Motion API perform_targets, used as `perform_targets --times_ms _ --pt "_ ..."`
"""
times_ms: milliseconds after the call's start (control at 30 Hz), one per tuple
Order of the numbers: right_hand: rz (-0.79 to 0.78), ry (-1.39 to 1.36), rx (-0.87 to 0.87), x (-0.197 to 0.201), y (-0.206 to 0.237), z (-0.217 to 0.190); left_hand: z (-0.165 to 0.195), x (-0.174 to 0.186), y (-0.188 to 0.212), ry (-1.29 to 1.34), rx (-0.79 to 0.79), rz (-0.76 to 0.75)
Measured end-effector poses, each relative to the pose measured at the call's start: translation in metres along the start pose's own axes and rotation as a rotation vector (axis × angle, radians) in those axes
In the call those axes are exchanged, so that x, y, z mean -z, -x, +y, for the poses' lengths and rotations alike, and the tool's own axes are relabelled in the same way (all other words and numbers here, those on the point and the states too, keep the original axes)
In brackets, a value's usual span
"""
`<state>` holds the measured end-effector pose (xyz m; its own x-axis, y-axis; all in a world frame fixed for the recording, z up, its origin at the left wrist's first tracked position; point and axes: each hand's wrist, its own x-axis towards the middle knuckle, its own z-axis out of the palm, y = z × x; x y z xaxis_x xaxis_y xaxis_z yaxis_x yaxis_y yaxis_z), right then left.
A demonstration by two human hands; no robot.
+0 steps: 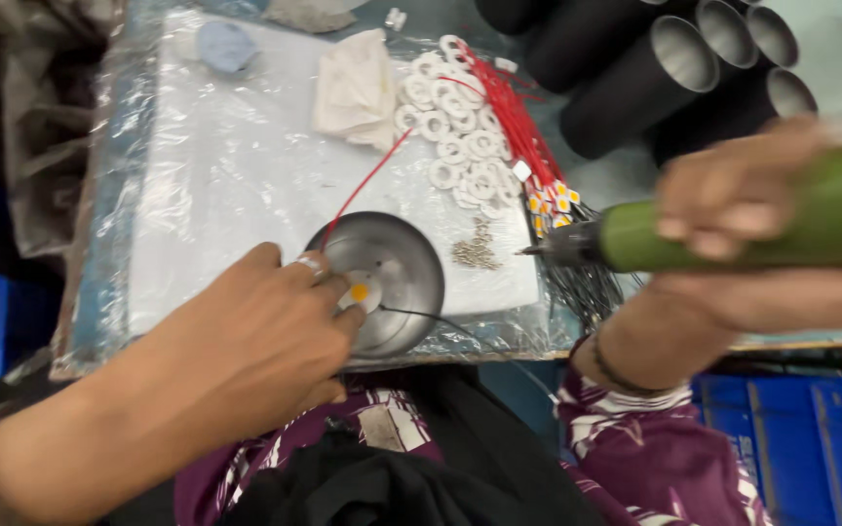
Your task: The person assembles LED light fixtures by inserting wires and washers into black cylindrical housings. They use a green power drill to secure the components inside the cylinders and place the finished units into a blue crate.
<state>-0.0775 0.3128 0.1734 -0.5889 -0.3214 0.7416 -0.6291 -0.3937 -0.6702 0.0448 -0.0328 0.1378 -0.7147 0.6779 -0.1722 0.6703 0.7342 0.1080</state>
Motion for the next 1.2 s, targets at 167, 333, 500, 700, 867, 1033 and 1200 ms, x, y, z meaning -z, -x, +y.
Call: perform_targets --times_ms 167,333,500,700,867,1033,1200 --pt "-0.169 -0.134 -0.064 -0.006 -0.016 -0.005 0.010 0.020 -0.010 -0.063 0.054 -0.089" --pt "-0.273 -0.370 -0.094 -0.041 -0.037 0.020 0.015 0.034 -0.024 0.005 0.077 -0.250" --pt "-0.316 -0.504 -0.133 -0.080 -0.048 0.048 0.016 0.039 -0.027 -0.018 0.058 -0.399" --pt "-0.273 -0.552 -0.202 -0.098 -0.041 0.058 0.013 0.036 -0.024 -0.005 0.089 -0.354" --pt "-0.186 -0.614 -0.052 -0.123 -0.047 0.066 0.011 0.036 -0.028 0.015 0.075 -0.425" --pt "-0.108 -0.552 -0.336 -0.120 -0.038 0.054 0.010 0.039 -0.029 0.004 0.070 -0.421" --pt "-0.141 -0.665 -0.376 -0.114 -0.019 0.058 0.009 0.040 -0.029 0.027 0.068 -0.455"
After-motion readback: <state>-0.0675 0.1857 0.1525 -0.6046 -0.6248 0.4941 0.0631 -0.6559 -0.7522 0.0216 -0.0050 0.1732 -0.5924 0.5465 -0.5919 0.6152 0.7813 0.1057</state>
